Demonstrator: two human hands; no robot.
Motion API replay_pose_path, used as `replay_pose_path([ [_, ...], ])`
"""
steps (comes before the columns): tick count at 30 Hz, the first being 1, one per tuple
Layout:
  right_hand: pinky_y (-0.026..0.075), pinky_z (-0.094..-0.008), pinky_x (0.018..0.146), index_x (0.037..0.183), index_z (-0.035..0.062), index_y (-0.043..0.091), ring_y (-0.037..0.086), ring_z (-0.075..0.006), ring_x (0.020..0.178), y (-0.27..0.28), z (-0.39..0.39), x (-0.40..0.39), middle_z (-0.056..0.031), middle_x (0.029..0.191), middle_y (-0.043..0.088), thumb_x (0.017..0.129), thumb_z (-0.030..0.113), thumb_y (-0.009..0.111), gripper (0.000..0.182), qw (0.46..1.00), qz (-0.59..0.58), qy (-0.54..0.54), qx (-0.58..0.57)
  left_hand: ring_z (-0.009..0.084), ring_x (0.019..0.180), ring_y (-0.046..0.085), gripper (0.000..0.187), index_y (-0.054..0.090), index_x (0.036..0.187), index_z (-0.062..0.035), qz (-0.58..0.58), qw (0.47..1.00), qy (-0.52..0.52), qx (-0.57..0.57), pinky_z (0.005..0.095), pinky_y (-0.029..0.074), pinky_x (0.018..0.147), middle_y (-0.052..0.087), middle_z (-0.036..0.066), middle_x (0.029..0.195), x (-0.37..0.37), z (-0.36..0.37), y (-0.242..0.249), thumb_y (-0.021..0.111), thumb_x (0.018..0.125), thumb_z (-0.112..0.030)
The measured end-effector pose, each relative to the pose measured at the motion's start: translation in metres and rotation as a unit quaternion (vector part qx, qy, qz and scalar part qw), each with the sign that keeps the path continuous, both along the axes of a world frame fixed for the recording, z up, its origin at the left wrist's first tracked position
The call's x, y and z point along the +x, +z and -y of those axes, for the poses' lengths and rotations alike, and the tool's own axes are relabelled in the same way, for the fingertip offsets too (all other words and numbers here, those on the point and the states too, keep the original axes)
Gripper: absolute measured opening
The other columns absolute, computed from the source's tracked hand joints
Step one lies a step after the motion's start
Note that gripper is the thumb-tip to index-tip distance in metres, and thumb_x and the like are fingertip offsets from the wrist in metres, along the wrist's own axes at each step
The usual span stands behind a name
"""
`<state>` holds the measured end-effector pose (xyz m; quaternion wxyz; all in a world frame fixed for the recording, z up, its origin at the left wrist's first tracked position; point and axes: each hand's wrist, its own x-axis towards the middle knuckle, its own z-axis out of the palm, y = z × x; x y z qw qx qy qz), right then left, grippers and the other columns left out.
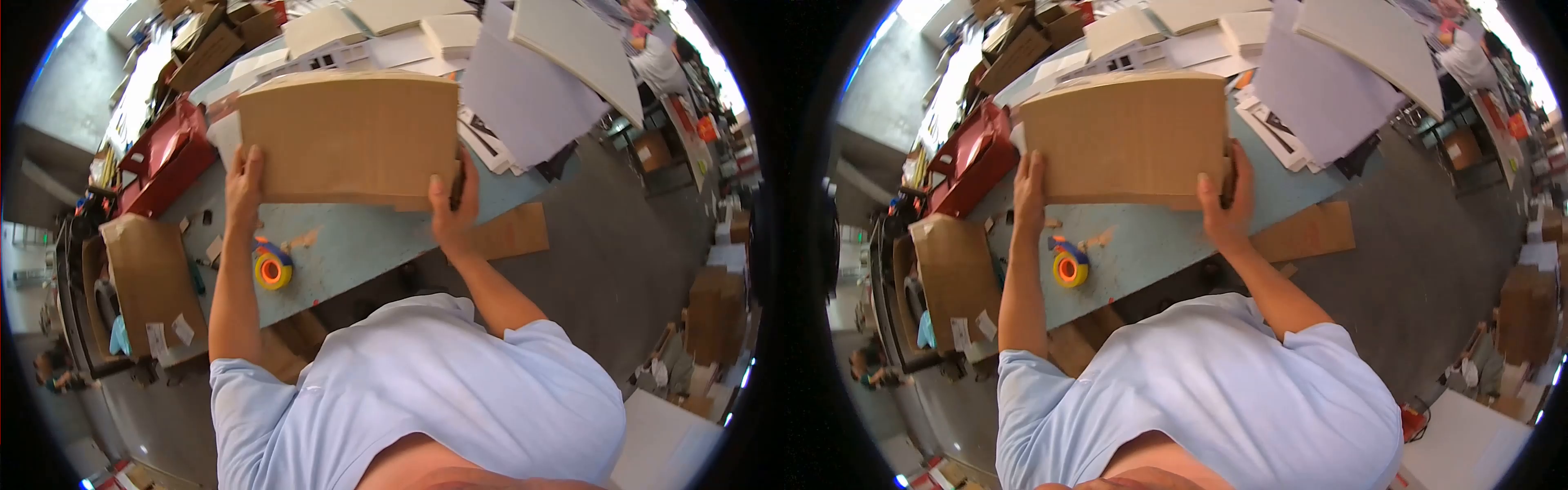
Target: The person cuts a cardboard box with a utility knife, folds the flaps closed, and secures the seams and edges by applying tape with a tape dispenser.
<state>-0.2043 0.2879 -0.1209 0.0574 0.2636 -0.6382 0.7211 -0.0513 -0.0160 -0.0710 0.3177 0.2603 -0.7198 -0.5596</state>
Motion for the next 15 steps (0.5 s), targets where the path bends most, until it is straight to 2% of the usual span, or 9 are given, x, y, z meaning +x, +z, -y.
replay_pose_path([
  [1,0.038,-0.0408,0.114,0.148,-0.0036,0.04,0.045,-0.029,0.139,0.002,-0.003,0.002,-0.0182,0.149,0.046,0.1,0.028,0.063,0.062,1.0,0.014,0.004,0.004,0.0105,0.108,0.054,0.051,0.06,0.133,-0.0038,-0.001,1.0,0.015,-0.001,0.0249,0.043,0.094,0.064,0.003,0.119,0.001,0.001,0.002,0.062,0.102,-0.044],
  [3,0.042,-0.0382,0.11,0.146,-0.0043,0.044,0.053,-0.0253,0.13,0.001,0.001,-0.002,-0.0158,0.145,0.052,0.101,0.027,0.063,0.059,0.999,0.03,-0.042,-0.002,0.0105,0.104,0.054,0.05,0.063,0.128,-0.0034,-0.017,0.992,-0.032,0.121,0.0259,0.043,0.093,0.064,0.001,0.113,0.001,-0.007,0.004,0.061,0.102,-0.046],
  [5,0.046,-0.0335,0.102,0.135,-0.0056,0.056,0.06,-0.0196,0.113,0.032,-0.001,-0.021,-0.0117,0.129,0.064,0.101,0.027,0.064,0.048,0.991,0.101,-0.085,-0.007,0.01,0.101,0.054,0.052,0.063,0.127,-0.0023,0.003,0.988,0.008,0.154,0.0271,0.045,0.091,0.065,0.001,0.108,-0.005,-0.039,0.026,0.06,0.102,-0.047],
  [7,0.048,-0.028,0.091,0.119,-0.006,0.067,0.061,-0.0135,0.099,0.046,-0.006,-0.069,-0.0066,0.11,0.07,0.101,0.031,0.066,0.041,0.983,0.155,-0.049,-0.084,0.0106,0.101,0.056,0.055,0.062,0.13,-0.0001,0.016,0.994,0.007,0.112,0.0287,0.047,0.09,0.066,0.002,0.111,-0.002,-0.069,0.028,0.06,0.102,-0.048],
  [8,0.048,-0.028,0.091,0.119,-0.006,0.067,0.061,-0.0135,0.099,0.051,-0.009,-0.084,-0.0066,0.11,0.07,0.101,0.031,0.066,0.041,0.985,0.145,-0.051,-0.083,0.0109,0.102,0.057,0.057,0.06,0.133,0.0007,0.039,0.996,-0.001,0.086,0.0285,0.048,0.089,0.067,0.004,0.113,0.007,-0.09,0.035,0.06,0.103,-0.047],
  [10,0.047,-0.0256,0.085,0.11,-0.005,0.071,0.06,-0.0113,0.096,0.06,-0.005,-0.113,-0.0045,0.101,0.07,0.101,0.035,0.067,0.041,0.979,0.194,-0.022,-0.055,0.0112,0.102,0.059,0.058,0.059,0.135,0.0015,0.052,0.997,0.0,0.064,0.0282,0.049,0.088,0.068,0.005,0.116,0.017,-0.106,0.045,0.06,0.103,-0.047],
  [12,0.047,-0.0253,0.083,0.108,-0.0051,0.071,0.059,-0.0103,0.093,0.073,0.003,-0.128,-0.0041,0.099,0.069,0.1,0.036,0.067,0.042,0.98,0.2,0.012,-0.008,0.008,0.097,0.058,0.052,0.06,0.135,0.0007,0.033,0.995,-0.02,0.089,0.0234,0.046,0.086,0.067,0.001,0.104,0.032,-0.108,0.043,0.054,0.107,-0.042],
  [13,0.046,-0.025,0.08,0.107,-0.0053,0.072,0.059,-0.0094,0.09,0.078,0.012,-0.127,-0.0038,0.097,0.069,0.1,0.037,0.068,0.043,0.978,0.204,0.04,0.025,0.008,0.097,0.058,0.052,0.06,0.135,0.0007,0.042,0.995,-0.013,0.092,0.0234,0.046,0.086,0.067,0.001,0.104,0.044,-0.102,0.038,0.054,0.107,-0.042],
  [15,0.046,-0.0248,0.078,0.103,-0.0061,0.073,0.058,-0.0083,0.087,0.089,0.036,-0.125,-0.0035,0.095,0.069,0.1,0.037,0.069,0.044,0.982,0.181,0.049,0.038,0.0093,0.092,0.062,0.051,0.057,0.14,0.001,-0.034,0.964,0.025,0.263,0.0245,0.049,0.083,0.071,0.003,0.104,0.063,-0.075,0.021,0.054,0.107,-0.038],
])
